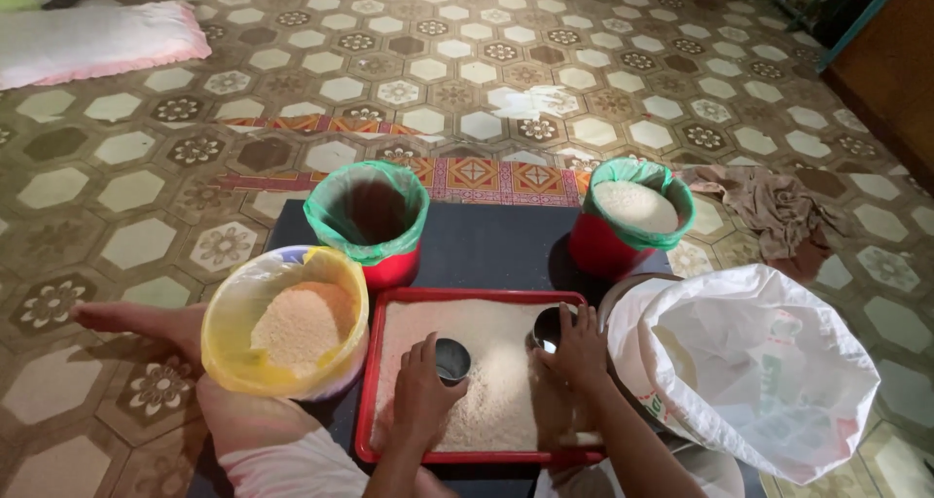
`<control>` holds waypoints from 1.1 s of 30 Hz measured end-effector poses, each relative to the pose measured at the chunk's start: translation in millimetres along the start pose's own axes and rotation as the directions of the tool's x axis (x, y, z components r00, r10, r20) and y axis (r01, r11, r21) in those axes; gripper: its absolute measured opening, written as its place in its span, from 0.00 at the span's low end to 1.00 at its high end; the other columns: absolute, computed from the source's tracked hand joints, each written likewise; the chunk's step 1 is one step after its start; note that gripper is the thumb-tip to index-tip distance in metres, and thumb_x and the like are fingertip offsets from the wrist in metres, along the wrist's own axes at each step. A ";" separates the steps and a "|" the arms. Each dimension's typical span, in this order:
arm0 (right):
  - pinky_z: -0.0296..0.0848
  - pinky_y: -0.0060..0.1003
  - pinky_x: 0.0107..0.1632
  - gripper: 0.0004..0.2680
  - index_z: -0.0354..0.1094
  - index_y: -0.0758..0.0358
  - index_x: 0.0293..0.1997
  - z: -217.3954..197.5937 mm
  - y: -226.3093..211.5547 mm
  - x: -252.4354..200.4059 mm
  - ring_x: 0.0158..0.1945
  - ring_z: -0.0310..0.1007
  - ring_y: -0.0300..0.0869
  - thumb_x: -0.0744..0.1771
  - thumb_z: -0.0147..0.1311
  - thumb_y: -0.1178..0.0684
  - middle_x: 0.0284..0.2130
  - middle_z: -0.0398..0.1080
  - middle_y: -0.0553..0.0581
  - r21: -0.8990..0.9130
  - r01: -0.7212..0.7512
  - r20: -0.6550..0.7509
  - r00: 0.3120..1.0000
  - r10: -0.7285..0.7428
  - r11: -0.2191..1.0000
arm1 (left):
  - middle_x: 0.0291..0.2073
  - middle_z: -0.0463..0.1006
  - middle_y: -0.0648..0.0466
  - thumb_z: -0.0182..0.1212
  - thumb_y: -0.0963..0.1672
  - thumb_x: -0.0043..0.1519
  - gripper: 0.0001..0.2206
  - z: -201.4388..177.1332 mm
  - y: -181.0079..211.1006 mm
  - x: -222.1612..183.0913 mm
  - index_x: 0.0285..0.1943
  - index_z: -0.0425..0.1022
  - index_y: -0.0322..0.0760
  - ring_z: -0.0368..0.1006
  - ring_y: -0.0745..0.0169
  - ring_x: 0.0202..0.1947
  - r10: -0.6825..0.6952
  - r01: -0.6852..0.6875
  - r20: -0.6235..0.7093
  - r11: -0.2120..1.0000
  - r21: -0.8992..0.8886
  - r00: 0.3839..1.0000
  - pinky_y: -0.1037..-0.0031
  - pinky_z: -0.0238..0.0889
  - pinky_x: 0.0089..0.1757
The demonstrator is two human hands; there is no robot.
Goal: The person measures and transfers grains or powders from a tray into various containers using metal cups while sitting on the floor.
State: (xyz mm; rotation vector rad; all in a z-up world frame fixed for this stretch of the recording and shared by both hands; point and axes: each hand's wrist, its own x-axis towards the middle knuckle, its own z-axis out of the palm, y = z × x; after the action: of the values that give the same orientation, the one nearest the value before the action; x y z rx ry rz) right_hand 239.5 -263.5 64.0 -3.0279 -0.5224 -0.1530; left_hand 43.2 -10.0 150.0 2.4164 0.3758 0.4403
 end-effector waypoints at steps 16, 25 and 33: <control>0.40 0.69 0.75 0.09 0.77 0.58 0.30 -26.2 -15.1 -65.9 0.56 0.64 0.51 0.61 0.58 0.45 0.43 0.69 0.55 0.034 0.227 -0.125 0.967 -0.221 0.973 | 0.69 0.51 0.36 0.62 0.58 0.59 0.45 55.1 -41.4 6.2 0.79 0.42 0.35 0.58 0.37 0.58 -0.309 0.122 0.301 0.851 0.510 0.902 0.50 0.69 0.46; 0.53 0.53 0.73 0.26 0.51 0.31 0.73 26.0 120.9 -109.2 0.77 0.46 0.56 0.63 0.44 0.49 0.76 0.45 0.51 -0.286 -0.052 -0.037 0.998 0.043 0.957 | 0.68 0.48 0.35 0.59 0.48 0.59 0.44 43.8 -26.9 20.2 0.80 0.34 0.32 0.56 0.37 0.58 -0.461 0.230 0.473 0.853 0.468 0.751 0.49 0.61 0.48; 0.75 0.48 0.55 0.10 0.71 0.54 0.51 -36.7 172.3 -103.0 0.51 0.78 0.51 0.69 0.44 0.49 0.47 0.77 0.57 -0.004 -0.369 0.321 0.880 0.350 0.930 | 0.69 0.49 0.37 0.64 0.52 0.58 0.44 59.8 -34.5 15.5 0.78 0.39 0.38 0.56 0.35 0.59 -0.449 0.227 0.355 0.825 0.518 0.820 0.44 0.64 0.47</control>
State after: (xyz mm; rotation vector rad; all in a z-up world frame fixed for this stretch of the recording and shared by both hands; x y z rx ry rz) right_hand 197.9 -462.5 81.1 -3.0356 0.0348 0.3678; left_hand 75.8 -11.0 87.2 2.7037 0.7552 -0.4489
